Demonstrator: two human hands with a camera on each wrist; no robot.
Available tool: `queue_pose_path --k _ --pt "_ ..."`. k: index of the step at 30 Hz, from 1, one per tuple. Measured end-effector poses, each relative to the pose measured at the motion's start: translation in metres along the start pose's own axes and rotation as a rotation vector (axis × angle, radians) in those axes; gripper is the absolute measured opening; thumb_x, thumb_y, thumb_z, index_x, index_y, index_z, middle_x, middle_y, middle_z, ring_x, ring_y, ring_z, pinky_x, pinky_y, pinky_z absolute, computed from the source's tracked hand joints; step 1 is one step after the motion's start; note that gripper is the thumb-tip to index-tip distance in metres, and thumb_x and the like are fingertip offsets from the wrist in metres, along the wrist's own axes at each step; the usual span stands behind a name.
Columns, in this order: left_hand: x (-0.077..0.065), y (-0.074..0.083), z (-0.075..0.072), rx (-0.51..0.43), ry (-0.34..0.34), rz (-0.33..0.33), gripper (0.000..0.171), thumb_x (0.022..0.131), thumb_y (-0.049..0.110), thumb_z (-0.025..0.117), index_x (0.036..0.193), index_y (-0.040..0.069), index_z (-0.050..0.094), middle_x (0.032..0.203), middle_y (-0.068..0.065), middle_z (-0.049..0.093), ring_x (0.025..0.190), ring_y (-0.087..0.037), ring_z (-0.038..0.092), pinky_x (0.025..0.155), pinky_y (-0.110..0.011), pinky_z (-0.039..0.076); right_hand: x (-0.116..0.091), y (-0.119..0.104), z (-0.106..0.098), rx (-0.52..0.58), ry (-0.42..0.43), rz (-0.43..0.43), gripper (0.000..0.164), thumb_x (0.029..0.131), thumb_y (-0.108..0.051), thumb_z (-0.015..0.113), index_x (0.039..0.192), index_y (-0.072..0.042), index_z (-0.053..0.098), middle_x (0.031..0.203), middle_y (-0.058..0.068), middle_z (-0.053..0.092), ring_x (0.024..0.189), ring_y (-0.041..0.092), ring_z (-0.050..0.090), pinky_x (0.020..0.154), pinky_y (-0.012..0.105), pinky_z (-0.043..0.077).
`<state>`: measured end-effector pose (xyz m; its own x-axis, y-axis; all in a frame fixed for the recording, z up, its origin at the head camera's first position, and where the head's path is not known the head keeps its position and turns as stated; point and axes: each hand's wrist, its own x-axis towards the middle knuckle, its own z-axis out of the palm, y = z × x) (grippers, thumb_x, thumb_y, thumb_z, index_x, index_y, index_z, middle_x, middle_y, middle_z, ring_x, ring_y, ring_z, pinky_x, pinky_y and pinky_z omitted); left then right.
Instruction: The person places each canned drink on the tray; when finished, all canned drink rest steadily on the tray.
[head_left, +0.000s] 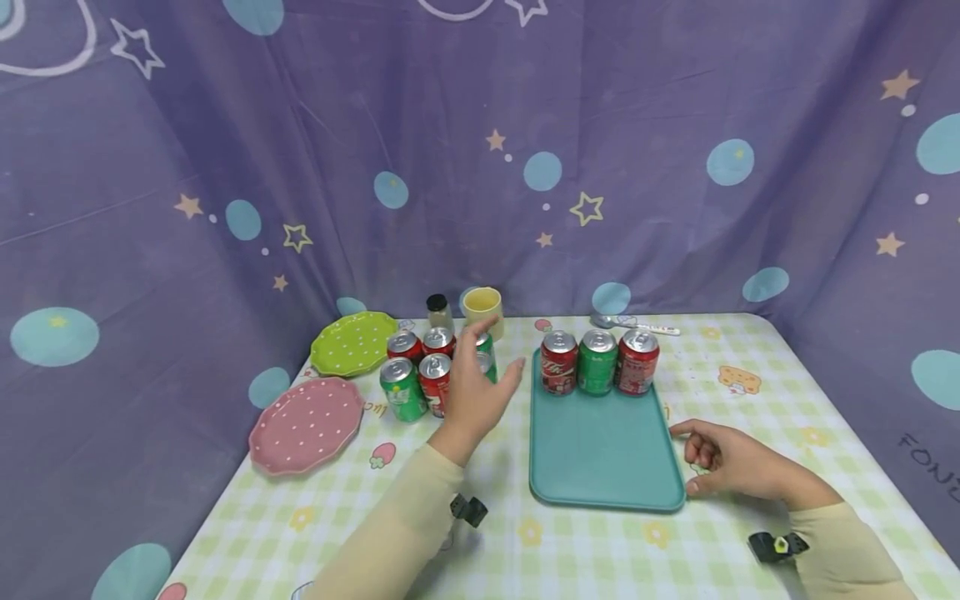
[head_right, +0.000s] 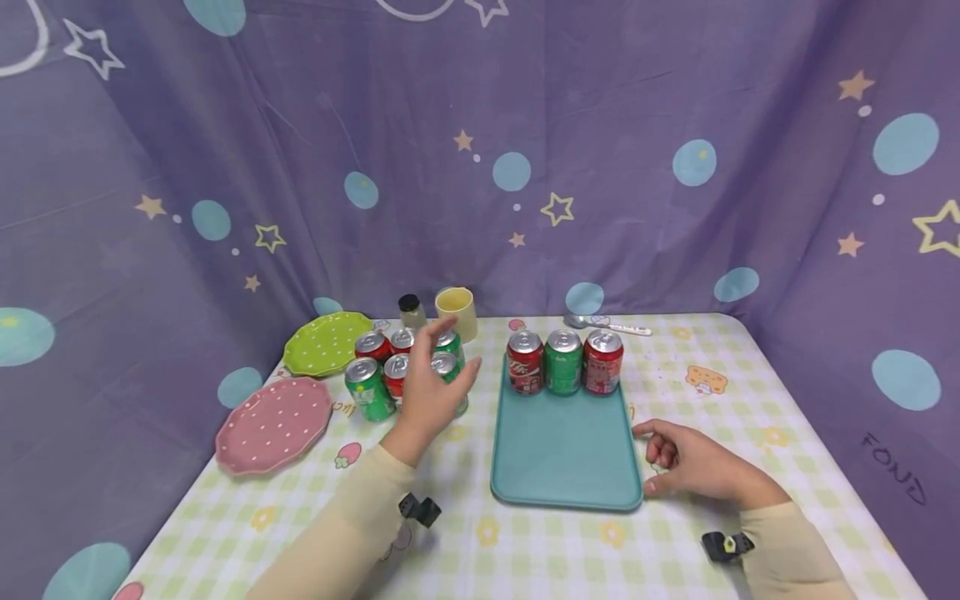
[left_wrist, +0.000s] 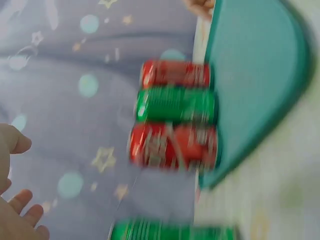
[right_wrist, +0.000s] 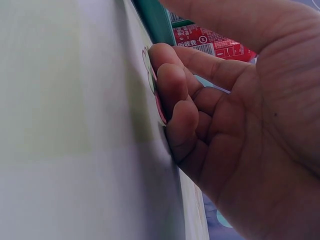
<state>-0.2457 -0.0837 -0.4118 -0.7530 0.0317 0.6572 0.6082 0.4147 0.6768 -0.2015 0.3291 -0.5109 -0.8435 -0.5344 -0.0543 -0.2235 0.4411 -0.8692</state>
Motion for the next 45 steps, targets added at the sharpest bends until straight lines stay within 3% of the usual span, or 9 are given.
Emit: queue_pose_path --k 5,9,11,14,19,22,27,32,45 --pt "-0.007 -0.024 -0.061 0.027 0.135 0.005 0.065 0.088 0.005 0.08 0.147 0.007 0.051 0.144 -0.012 0.055 0.133 -0.025 0.053 0.11 -0.046 0.044 -0.001 0.001 0.001 0.012 -0.002 -0.013 0.082 0.081 -0.015 0.091 0.146 0.009 0.046 0.101 0.016 0.058 0.082 0.02 0.054 0.064 0.029 0.049" --pt "-0.016 -0.058 -0.101 0.091 0.221 -0.1 0.066 0.09 0.006 0.08 0.148 0.006 0.049 0.147 -0.01 0.053 0.14 -0.025 0.046 0.117 -0.051 0.035 -0.002 0.001 0.001 0.02 -0.006 -0.015 0.081 0.082 -0.014 0.09 0.145 0.01 0.046 0.101 0.016 0.058 0.082 0.02 0.054 0.064 0.03 0.049" --pt "-0.022 -0.075 -0.114 0.081 0.224 -0.163 0.067 0.091 0.008 0.081 0.149 0.006 0.047 0.149 -0.01 0.051 0.14 -0.027 0.045 0.118 -0.054 0.035 -0.003 0.001 0.001 0.022 -0.005 -0.011 0.081 0.082 -0.014 0.09 0.145 0.01 0.046 0.101 0.015 0.058 0.082 0.02 0.054 0.064 0.03 0.049" --pt "-0.03 -0.098 -0.126 0.031 0.173 -0.264 0.073 0.091 0.012 0.083 0.152 0.007 0.044 0.151 -0.014 0.049 0.141 -0.034 0.045 0.115 -0.059 0.038 -0.004 0.0 0.002 0.03 -0.006 -0.009 0.081 0.082 -0.014 0.09 0.145 0.011 0.045 0.101 0.016 0.059 0.082 0.02 0.054 0.064 0.031 0.049" --pt "-0.041 -0.118 -0.131 -0.045 0.02 -0.466 0.087 0.089 0.017 0.087 0.159 0.013 0.035 0.153 -0.021 0.045 0.142 -0.042 0.043 0.115 -0.062 0.038 -0.004 0.001 0.003 0.026 -0.009 -0.011 0.081 0.082 -0.015 0.09 0.145 0.011 0.045 0.101 0.017 0.059 0.082 0.02 0.055 0.064 0.031 0.05" --pt "-0.047 -0.126 -0.13 -0.079 -0.039 -0.521 0.091 0.088 0.011 0.087 0.16 0.012 0.032 0.151 -0.022 0.043 0.14 -0.043 0.044 0.116 -0.061 0.037 -0.004 0.001 0.003 0.022 -0.008 -0.009 0.081 0.082 -0.015 0.091 0.145 0.01 0.046 0.101 0.017 0.059 0.082 0.019 0.055 0.064 0.03 0.05" --pt "-0.051 -0.134 -0.125 -0.029 -0.076 -0.484 0.095 0.088 0.009 0.086 0.162 0.013 0.027 0.15 -0.021 0.043 0.136 -0.044 0.046 0.115 -0.059 0.039 -0.003 0.001 0.003 0.016 -0.006 -0.015 0.081 0.082 -0.014 0.091 0.145 0.01 0.046 0.101 0.016 0.059 0.082 0.018 0.055 0.064 0.03 0.05" --pt "-0.053 -0.141 -0.122 0.039 -0.061 -0.488 0.093 0.09 0.009 0.084 0.161 0.019 0.026 0.144 -0.022 0.046 0.13 -0.045 0.053 0.11 -0.058 0.045 -0.001 -0.002 0.002 0.023 -0.013 -0.01 0.077 0.082 -0.014 0.09 0.142 0.01 0.049 0.1 0.016 0.058 0.081 0.018 0.054 0.063 0.03 0.049" --pt "-0.057 -0.146 -0.117 0.023 -0.009 -0.501 0.089 0.09 0.007 0.083 0.16 0.021 0.031 0.141 -0.022 0.047 0.126 -0.045 0.057 0.108 -0.056 0.047 -0.001 -0.002 0.002 0.028 -0.023 -0.003 0.073 0.083 -0.014 0.09 0.14 0.01 0.05 0.101 0.016 0.057 0.081 0.019 0.053 0.063 0.031 0.048"
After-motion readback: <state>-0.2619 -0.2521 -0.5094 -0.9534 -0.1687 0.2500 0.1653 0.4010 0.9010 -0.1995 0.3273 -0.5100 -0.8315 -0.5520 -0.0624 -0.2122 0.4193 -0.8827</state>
